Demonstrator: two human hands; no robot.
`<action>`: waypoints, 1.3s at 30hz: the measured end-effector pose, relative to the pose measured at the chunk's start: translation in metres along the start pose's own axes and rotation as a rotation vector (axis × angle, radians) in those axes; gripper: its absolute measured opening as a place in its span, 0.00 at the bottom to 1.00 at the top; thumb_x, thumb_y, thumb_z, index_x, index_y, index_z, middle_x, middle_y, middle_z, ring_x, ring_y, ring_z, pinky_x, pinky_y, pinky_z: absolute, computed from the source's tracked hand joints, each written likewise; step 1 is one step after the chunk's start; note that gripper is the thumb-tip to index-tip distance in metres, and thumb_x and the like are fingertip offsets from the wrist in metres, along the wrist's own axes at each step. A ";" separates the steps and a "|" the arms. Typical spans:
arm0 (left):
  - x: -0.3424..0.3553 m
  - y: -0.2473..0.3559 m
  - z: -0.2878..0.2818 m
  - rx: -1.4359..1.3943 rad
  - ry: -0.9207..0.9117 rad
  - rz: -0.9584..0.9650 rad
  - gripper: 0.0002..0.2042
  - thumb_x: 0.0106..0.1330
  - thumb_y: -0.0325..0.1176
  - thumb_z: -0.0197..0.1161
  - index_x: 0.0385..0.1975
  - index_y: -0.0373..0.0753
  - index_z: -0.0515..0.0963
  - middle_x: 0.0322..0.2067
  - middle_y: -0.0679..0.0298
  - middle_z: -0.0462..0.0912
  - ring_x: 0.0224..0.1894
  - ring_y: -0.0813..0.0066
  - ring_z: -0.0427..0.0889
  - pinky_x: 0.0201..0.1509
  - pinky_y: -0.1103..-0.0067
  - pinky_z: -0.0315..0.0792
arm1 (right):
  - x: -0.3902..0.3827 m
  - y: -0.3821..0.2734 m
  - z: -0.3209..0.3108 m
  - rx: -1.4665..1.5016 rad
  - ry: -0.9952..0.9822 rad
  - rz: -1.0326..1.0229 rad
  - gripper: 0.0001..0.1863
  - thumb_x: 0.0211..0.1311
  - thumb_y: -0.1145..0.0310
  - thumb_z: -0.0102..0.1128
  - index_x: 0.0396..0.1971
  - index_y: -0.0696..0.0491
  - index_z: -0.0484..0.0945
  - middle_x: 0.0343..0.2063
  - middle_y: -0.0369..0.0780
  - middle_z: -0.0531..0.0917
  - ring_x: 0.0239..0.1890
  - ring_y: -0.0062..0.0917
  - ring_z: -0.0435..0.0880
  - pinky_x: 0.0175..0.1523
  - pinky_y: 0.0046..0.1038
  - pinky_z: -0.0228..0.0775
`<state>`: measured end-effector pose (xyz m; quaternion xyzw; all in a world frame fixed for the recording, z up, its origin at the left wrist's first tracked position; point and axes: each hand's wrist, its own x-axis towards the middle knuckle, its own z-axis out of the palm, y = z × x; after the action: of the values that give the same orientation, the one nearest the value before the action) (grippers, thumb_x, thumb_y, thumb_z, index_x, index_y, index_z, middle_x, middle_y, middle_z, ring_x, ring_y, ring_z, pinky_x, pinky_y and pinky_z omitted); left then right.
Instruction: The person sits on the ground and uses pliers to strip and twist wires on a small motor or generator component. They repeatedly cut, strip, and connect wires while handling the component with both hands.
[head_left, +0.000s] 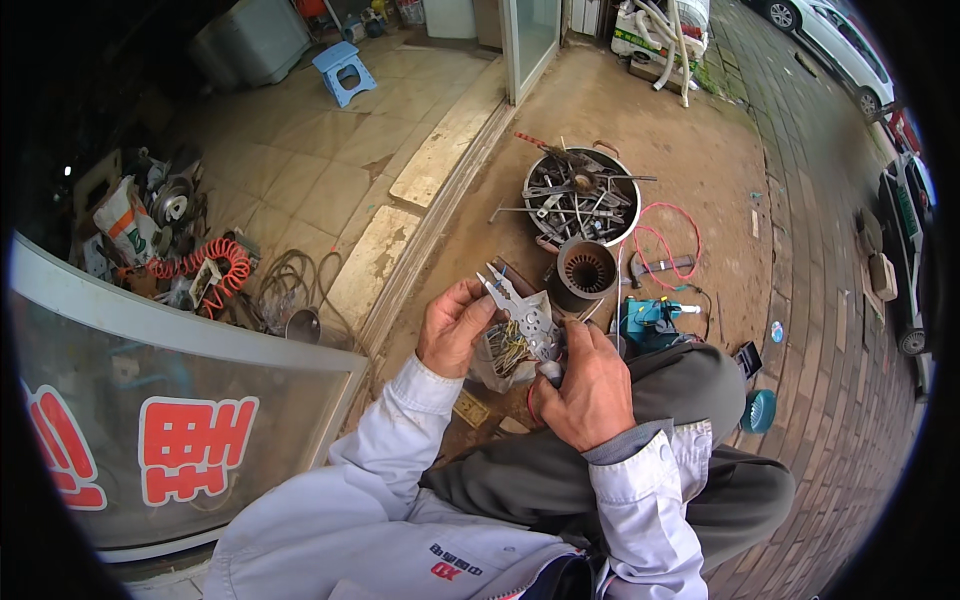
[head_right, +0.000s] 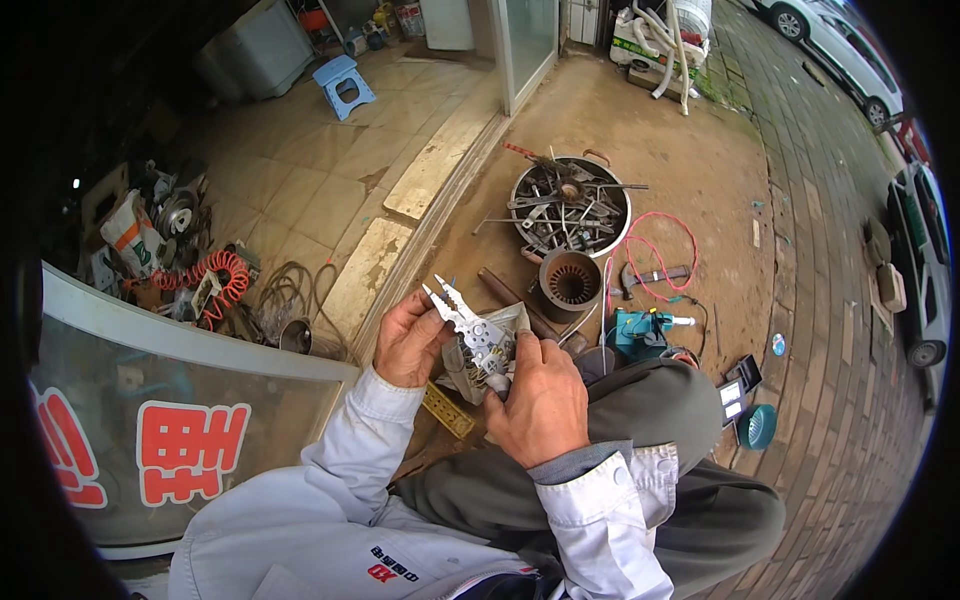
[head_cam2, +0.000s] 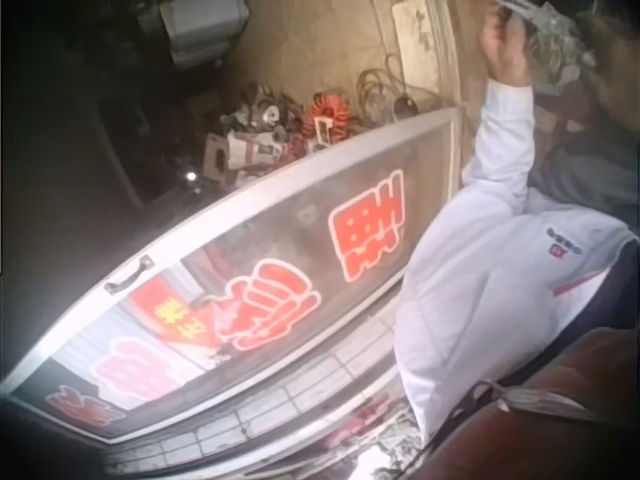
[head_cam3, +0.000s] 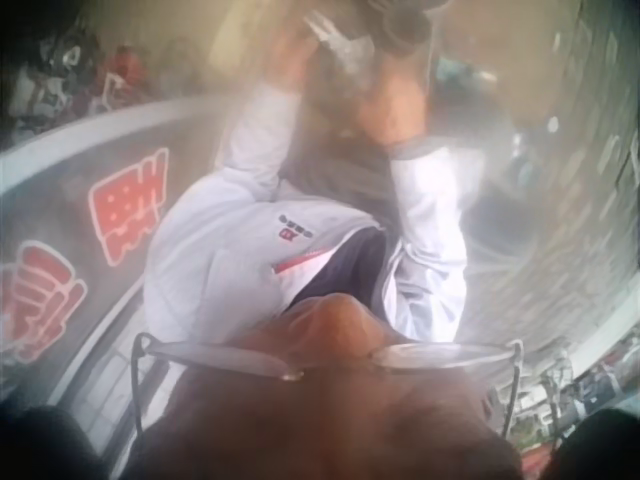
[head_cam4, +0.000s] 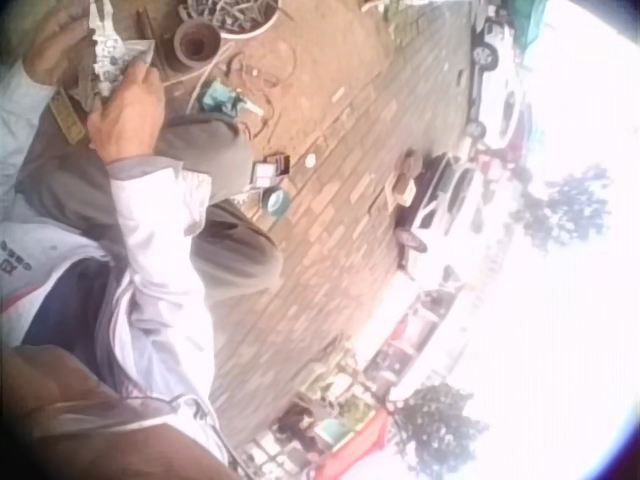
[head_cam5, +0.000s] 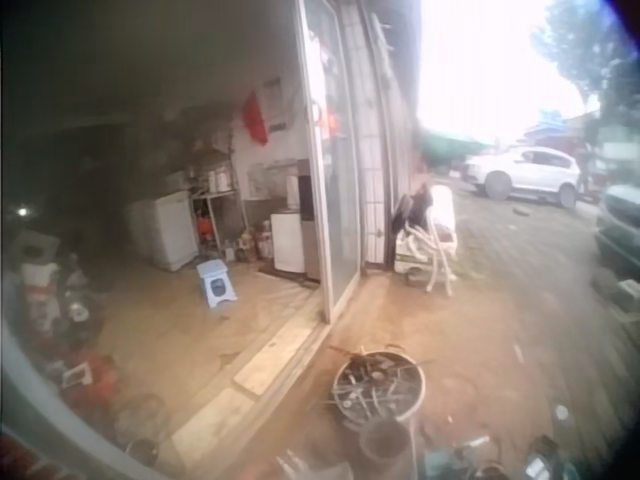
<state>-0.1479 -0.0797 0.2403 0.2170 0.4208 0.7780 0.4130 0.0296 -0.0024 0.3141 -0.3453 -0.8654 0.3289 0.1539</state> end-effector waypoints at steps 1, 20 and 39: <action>0.001 -0.003 -0.004 0.007 -0.016 0.016 0.09 0.70 0.30 0.62 0.45 0.33 0.76 0.37 0.63 0.83 0.39 0.78 0.81 0.49 0.79 0.76 | -0.001 0.002 0.001 -0.014 0.032 -0.012 0.31 0.43 0.70 0.69 0.50 0.64 0.71 0.37 0.53 0.78 0.41 0.49 0.78 0.46 0.43 0.72; 0.005 -0.005 -0.010 0.142 -0.013 0.132 0.09 0.67 0.25 0.65 0.44 0.31 0.78 0.38 0.59 0.85 0.40 0.73 0.84 0.48 0.77 0.78 | -0.001 0.002 0.003 -0.189 0.065 -0.041 0.36 0.40 0.68 0.70 0.54 0.63 0.70 0.39 0.49 0.76 0.44 0.45 0.76 0.51 0.41 0.69; 0.003 -0.003 -0.010 0.184 -0.025 0.135 0.08 0.69 0.27 0.63 0.44 0.31 0.79 0.38 0.66 0.83 0.39 0.82 0.81 0.45 0.84 0.76 | 0.000 0.000 0.004 -0.162 0.004 -0.004 0.25 0.41 0.69 0.72 0.39 0.59 0.71 0.32 0.49 0.79 0.36 0.45 0.82 0.39 0.43 0.75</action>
<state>-0.1549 -0.0805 0.2321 0.2916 0.4696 0.7593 0.3433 0.0277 -0.0046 0.3111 -0.3555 -0.8895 0.2570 0.1280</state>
